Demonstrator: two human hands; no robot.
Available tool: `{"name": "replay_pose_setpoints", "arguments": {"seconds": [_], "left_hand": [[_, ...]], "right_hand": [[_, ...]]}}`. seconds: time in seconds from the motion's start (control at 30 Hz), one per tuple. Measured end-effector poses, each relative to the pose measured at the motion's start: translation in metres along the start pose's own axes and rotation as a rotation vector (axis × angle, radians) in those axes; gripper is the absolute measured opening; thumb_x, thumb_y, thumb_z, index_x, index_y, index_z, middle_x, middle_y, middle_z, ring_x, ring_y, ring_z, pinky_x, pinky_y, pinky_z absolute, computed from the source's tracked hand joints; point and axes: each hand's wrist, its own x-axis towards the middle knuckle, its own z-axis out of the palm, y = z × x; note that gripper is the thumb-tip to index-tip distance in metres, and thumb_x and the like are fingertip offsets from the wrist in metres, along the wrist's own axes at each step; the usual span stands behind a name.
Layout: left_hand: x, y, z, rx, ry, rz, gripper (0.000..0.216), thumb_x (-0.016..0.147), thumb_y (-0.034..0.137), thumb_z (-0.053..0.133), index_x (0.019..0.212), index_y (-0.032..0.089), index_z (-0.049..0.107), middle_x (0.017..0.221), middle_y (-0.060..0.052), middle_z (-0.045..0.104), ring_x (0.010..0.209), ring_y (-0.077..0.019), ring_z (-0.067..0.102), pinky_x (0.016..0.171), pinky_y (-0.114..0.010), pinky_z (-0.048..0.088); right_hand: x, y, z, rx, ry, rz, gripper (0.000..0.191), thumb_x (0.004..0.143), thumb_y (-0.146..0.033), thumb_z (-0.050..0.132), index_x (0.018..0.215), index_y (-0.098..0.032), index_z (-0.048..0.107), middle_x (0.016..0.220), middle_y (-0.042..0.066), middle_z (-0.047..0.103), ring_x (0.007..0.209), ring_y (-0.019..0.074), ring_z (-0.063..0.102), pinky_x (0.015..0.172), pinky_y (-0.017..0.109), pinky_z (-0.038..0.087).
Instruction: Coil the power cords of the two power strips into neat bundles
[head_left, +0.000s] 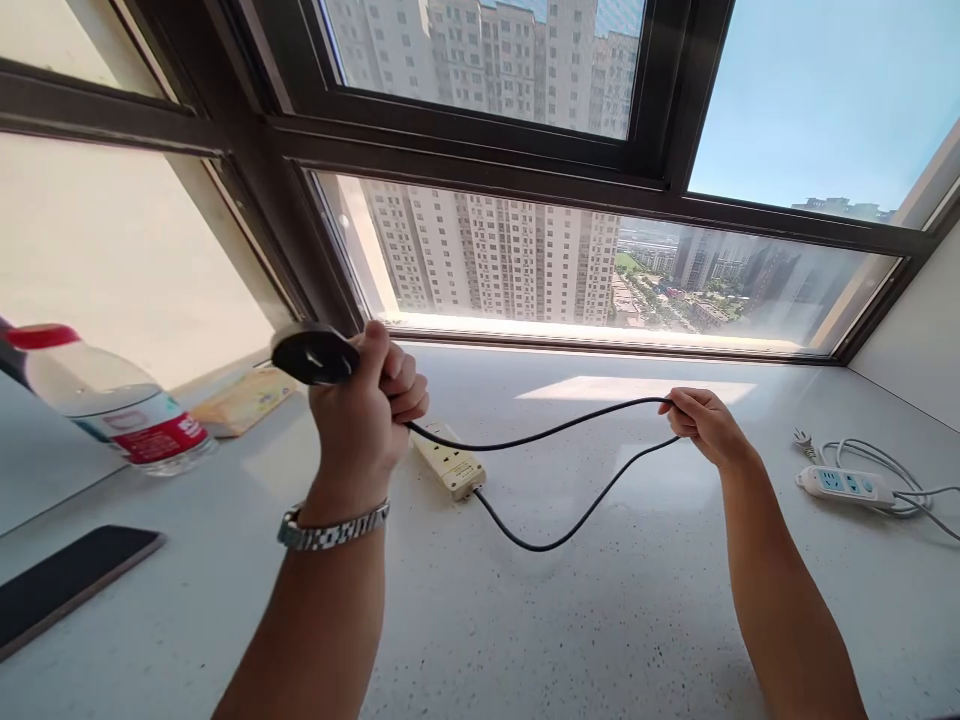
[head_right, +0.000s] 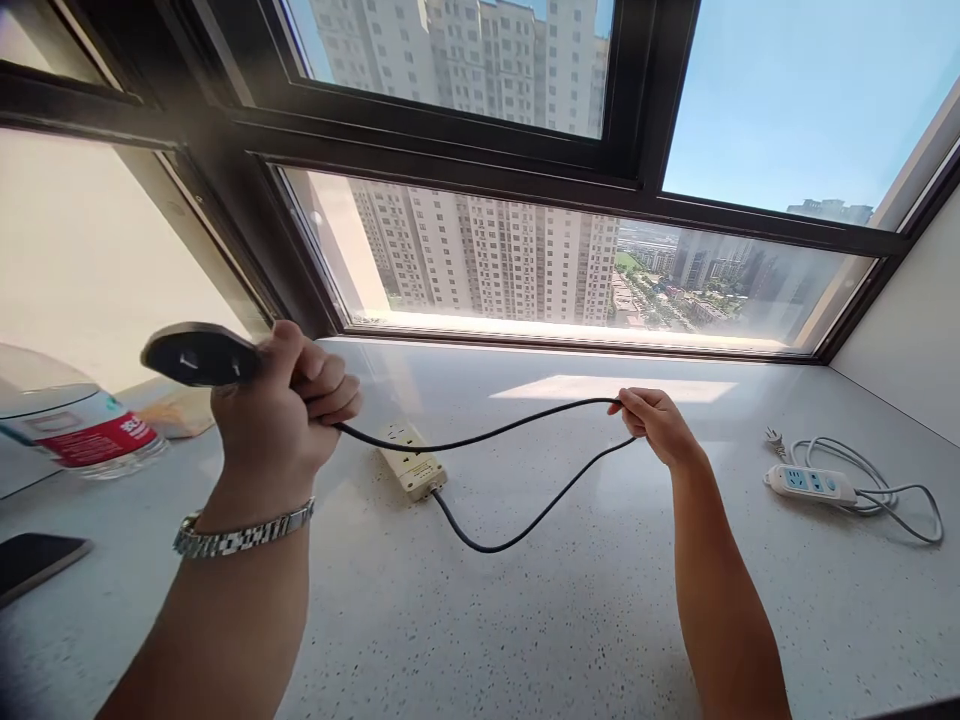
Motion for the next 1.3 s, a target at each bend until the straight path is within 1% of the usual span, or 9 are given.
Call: {"name": "replay_pose_setpoints", "arguments": {"seconds": [0.13,0.23,0.33,0.53,0.63,0.87,0.97,1.1,1.3], "left_hand": [[-0.016,-0.027,0.016,0.183,-0.353,-0.143,0.049,0.068,0.045,0.076,0.047,0.016,0.044,0.042,0.009,0.027,0.033,-0.0017,0.019,0.035,-0.016,0.012],[-0.034,-0.041,0.030,0.334,-0.619,-0.166,0.034,0.066,0.034,0.079,0.050,0.014,0.055,0.044,0.004,0.039,0.040,-0.0046,0.030,0.039,-0.017,0.023],[-0.048,-0.050,0.040,0.379,-0.750,-0.203,0.033,0.069,0.033,0.076,0.051,0.015,0.055,0.048,0.002,0.044,0.045,-0.0070,0.034,0.043,-0.019,0.027],[-0.046,-0.063,0.041,0.169,-0.760,-0.432,0.054,0.075,0.064,0.063,0.058,0.016,0.049,0.050,0.006,0.031,0.042,-0.0044,0.022,0.041,-0.019,0.016],[-0.041,-0.063,0.038,0.084,-0.694,-0.514,0.054,0.074,0.066,0.063,0.060,0.015,0.050,0.050,0.006,0.031,0.041,-0.0037,0.023,0.040,-0.018,0.015],[-0.040,-0.054,0.037,0.016,-0.727,-0.605,0.052,0.073,0.063,0.065,0.062,0.016,0.048,0.048,0.008,0.031,0.039,-0.0029,0.020,0.040,-0.018,0.013],[-0.044,-0.059,0.040,0.091,-0.738,-0.601,0.045,0.075,0.053,0.068,0.062,0.016,0.045,0.051,0.008,0.029,0.042,-0.0030,0.020,0.041,-0.018,0.013],[-0.053,-0.078,0.045,0.248,-0.752,-0.593,0.034,0.074,0.043,0.065,0.064,0.018,0.045,0.050,0.009,0.026,0.043,-0.0043,0.019,0.042,-0.019,0.012],[-0.064,-0.102,0.046,0.466,-0.880,-0.281,0.016,0.065,0.023,0.064,0.074,0.018,0.053,0.056,0.006,0.039,0.053,-0.0092,0.035,0.051,-0.022,0.028]], "right_hand": [[-0.019,-0.035,0.031,0.157,0.145,0.015,0.042,0.071,-0.055,0.074,0.070,-0.014,0.063,0.050,-0.010,0.024,0.041,0.0030,0.017,0.039,0.021,0.011],[-0.025,-0.042,0.055,0.269,0.131,0.049,0.042,0.070,-0.055,0.075,0.073,-0.014,0.062,0.052,-0.009,0.030,0.039,0.0028,0.022,0.036,0.019,0.014],[-0.026,-0.040,0.071,0.315,0.105,0.049,0.042,0.071,-0.055,0.073,0.074,-0.014,0.062,0.052,-0.008,0.034,0.038,0.0030,0.027,0.034,0.018,0.016],[-0.025,-0.037,0.075,0.184,0.028,-0.105,0.045,0.075,-0.058,0.069,0.066,-0.015,0.061,0.047,-0.010,0.025,0.040,0.0032,0.020,0.038,0.020,0.016],[-0.023,-0.035,0.072,0.112,0.010,-0.120,0.047,0.074,-0.060,0.068,0.061,-0.016,0.058,0.047,-0.010,0.023,0.041,0.0034,0.018,0.040,0.021,0.015],[-0.019,-0.025,0.066,-0.006,-0.130,-0.127,0.050,0.074,-0.062,0.067,0.055,-0.016,0.058,0.046,-0.007,0.030,0.043,0.0048,0.020,0.041,0.022,0.019],[-0.021,-0.025,0.071,-0.068,-0.165,-0.256,0.045,0.077,-0.056,0.067,0.054,-0.017,0.060,0.048,-0.004,0.039,0.045,0.0073,0.029,0.043,0.024,0.026],[-0.029,-0.027,0.087,-0.140,-0.094,-0.491,0.039,0.080,-0.050,0.065,0.056,-0.019,0.063,0.052,-0.001,0.048,0.048,0.0104,0.038,0.045,0.026,0.031],[-0.041,-0.027,0.109,-0.123,0.031,-0.753,0.037,0.084,-0.035,0.063,0.051,-0.020,0.054,0.049,-0.001,0.046,0.044,0.0096,0.038,0.044,0.026,0.032]]}}
